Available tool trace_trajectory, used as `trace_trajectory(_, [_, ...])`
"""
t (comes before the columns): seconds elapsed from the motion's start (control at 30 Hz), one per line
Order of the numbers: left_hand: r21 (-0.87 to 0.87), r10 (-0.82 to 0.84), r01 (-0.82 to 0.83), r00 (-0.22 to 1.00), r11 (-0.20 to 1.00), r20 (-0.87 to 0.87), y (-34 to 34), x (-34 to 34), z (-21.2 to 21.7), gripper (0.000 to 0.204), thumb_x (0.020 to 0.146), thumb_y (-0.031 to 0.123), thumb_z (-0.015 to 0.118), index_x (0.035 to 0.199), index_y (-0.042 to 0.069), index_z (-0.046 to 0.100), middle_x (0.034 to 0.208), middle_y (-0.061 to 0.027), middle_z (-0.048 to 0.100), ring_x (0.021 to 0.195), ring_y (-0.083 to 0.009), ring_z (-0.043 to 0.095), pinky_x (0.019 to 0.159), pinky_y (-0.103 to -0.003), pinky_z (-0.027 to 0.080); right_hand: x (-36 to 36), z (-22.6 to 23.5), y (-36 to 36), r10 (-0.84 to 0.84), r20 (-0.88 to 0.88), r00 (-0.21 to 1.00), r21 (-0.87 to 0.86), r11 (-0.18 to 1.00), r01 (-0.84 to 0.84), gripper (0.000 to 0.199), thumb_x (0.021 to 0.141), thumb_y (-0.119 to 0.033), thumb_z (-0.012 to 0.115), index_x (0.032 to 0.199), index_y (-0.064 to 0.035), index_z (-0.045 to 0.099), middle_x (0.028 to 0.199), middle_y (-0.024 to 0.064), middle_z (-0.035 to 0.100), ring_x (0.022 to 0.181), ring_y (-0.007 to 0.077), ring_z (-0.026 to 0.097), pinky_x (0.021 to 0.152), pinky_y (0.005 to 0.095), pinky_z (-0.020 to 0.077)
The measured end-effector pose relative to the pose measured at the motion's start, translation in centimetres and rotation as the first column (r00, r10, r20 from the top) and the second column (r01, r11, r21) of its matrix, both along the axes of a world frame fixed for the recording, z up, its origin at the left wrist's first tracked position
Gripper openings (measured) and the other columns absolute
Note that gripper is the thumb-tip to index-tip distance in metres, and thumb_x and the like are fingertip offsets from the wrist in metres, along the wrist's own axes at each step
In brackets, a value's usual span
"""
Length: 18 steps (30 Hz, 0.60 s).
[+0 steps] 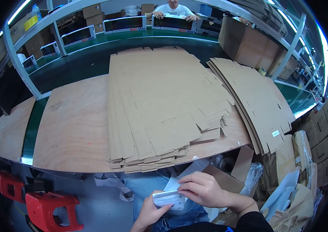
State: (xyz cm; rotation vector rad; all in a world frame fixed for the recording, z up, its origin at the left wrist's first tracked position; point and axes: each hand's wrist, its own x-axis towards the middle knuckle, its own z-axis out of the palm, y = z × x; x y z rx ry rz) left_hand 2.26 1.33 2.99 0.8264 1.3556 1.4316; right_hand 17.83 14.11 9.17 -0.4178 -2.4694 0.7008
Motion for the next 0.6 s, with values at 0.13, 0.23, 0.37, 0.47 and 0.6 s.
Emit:
trace_trajectory(0.13, [-0.069, -0.033, 0.033, 0.999, 0.997, 0.002, -0.4, -0.2, -1.3, 0.015, 0.075, 0.001, 0.069, 0.089, -0.004, 0.066, 0.074, -0.0095, 0.066, 0.062, -0.0144, 0.059, 0.062, -0.024, 0.047, -0.4, 1.8, 0.1, -0.012, -0.004, 1.0, 0.08, 0.997, 0.012, 0.012, 0.073, -0.002, 0.069, 0.085, -0.0022, 0.065, 0.097, 0.0087, 0.062, 0.078, 0.021, 0.058, 0.07, 0.0284, 0.0475])
trace_trajectory(0.23, [-0.078, -0.049, 0.052, 0.998, 0.996, 0.043, -0.9, -0.4, -2.1, 0.015, 0.075, 0.001, 0.069, 0.089, -0.004, 0.066, 0.075, -0.0108, 0.067, 0.061, -0.0146, 0.059, 0.061, -0.024, 0.047, -1.0, 2.2, 1.0, 0.007, -0.066, 0.998, 0.036, 0.999, -0.004, 0.009, 0.076, -0.004, 0.066, 0.084, -0.0017, 0.062, 0.099, 0.0094, 0.06, 0.085, 0.0238, 0.057, 0.072, 0.0302, 0.046])
trace_trajectory(0.37, [-0.006, -0.08, 0.083, 0.976, 0.997, 0.203, -2.0, -1.1, -2.3, 0.012, 0.075, 0.0, 0.068, 0.086, -0.004, 0.066, 0.075, -0.0147, 0.067, 0.06, -0.0164, 0.059, 0.059, -0.025, 0.047, -2.3, 2.4, 4.7, -0.037, -0.077, 0.996, -0.174, 0.984, 0.023, 0.007, 0.075, 0.0, 0.065, 0.082, -0.0023, 0.064, 0.097, 0.01, 0.061, 0.086, 0.0191, 0.056, 0.073, 0.028, 0.0461])
trace_trajectory(0.47, [0.418, -0.303, 0.154, 0.898, 0.895, 0.319, -3.2, -2.6, -2.5, 0.013, 0.079, 0.005, 0.064, 0.089, -0.003, 0.064, 0.079, -0.0177, 0.067, 0.064, -0.0219, 0.063, 0.062, -0.03, 0.05, -3.4, 1.5, 8.5, -0.073, -0.11, 0.991, -0.34, 0.94, 0.032, 0.005, 0.077, 0.0, 0.062, 0.082, -0.0019, 0.063, 0.096, 0.0095, 0.06, 0.088, 0.0172, 0.055, 0.074, 0.026, 0.0449])
trace_trajectory(0.6, [0.936, -0.471, 0.194, 0.882, 0.294, -0.034, -4.6, -7.2, 0.9, 0.01, 0.09, 0.013, 0.053, 0.092, 0.01, 0.062, 0.082, -0.0064, 0.071, 0.067, -0.0174, 0.065, 0.058, -0.021, 0.046, -4.2, 0.5, 11.7, -0.158, -0.17, 0.973, -0.446, 0.893, 0.067, 0.005, 0.079, 0.0, 0.06, 0.083, -0.0022, 0.063, 0.1, 0.0094, 0.058, 0.09, 0.0172, 0.054, 0.076, 0.0248, 0.0435])
